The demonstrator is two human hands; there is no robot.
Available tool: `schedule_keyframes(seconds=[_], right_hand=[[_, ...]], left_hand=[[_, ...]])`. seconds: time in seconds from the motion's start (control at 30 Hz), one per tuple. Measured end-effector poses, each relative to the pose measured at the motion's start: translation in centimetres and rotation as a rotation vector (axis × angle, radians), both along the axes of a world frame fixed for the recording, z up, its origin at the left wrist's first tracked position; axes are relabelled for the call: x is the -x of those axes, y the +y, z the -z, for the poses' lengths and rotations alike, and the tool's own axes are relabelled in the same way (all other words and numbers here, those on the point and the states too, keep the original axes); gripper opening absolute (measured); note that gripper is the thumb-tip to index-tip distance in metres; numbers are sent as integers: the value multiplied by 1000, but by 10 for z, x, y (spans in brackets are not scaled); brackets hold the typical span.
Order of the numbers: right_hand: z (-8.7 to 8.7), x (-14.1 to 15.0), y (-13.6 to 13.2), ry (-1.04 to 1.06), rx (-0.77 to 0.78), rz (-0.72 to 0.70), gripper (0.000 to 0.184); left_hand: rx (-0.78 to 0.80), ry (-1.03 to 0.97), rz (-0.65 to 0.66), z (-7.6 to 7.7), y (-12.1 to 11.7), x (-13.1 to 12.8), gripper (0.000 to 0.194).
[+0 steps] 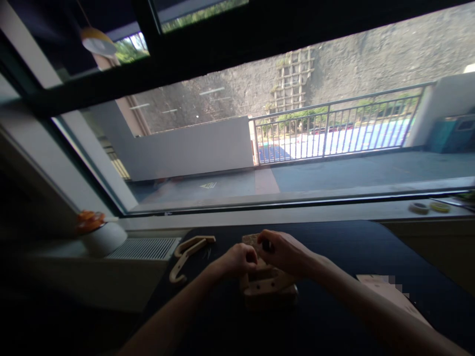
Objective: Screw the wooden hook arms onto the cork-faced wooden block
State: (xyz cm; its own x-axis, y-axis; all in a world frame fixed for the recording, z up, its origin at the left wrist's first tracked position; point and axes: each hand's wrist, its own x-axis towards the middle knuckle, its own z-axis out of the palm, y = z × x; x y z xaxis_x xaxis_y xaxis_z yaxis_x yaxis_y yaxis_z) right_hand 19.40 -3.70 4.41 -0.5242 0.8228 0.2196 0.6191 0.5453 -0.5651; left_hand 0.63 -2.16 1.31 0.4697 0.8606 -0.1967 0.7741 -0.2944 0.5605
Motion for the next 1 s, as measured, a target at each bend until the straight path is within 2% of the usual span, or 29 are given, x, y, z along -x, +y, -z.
schedule_keyframes(seconds=[0.1,0.17,0.33,0.4,0.53,0.6,0.67,0.77,0.83,0.9,1.0], right_hand=[[-12,-1,-3,-51,-49,-94,17],[-13,-1,-1,-96,-92,-122,16],[-4,6,10,-211,-189,74,16],[-7,6,14,-222,-196,113,18],[-20,-10,19,-25,-127,217,27],[-20,-25,21,28,-104,243,26],[-11,-39,21,-19,-120,285,25],[14,-51,19,-162,92,266,28],[29,-52,18,-112,201,206,29],[37,-49,18,-59,215,179,28],[38,-47,18,-29,205,191,29]], left_hand=[[3,5,1,1,0,0,17],[7,8,2,1,0,0,17],[5,13,7,-1,-1,0,18],[0,14,10,-1,-1,0,19],[1,16,20,1,1,1,20],[8,19,24,3,2,1,21],[15,25,21,3,2,1,21],[22,43,13,1,2,1,21],[26,57,16,-1,2,1,20],[31,69,21,-3,1,1,21],[38,87,19,-7,1,-1,22]])
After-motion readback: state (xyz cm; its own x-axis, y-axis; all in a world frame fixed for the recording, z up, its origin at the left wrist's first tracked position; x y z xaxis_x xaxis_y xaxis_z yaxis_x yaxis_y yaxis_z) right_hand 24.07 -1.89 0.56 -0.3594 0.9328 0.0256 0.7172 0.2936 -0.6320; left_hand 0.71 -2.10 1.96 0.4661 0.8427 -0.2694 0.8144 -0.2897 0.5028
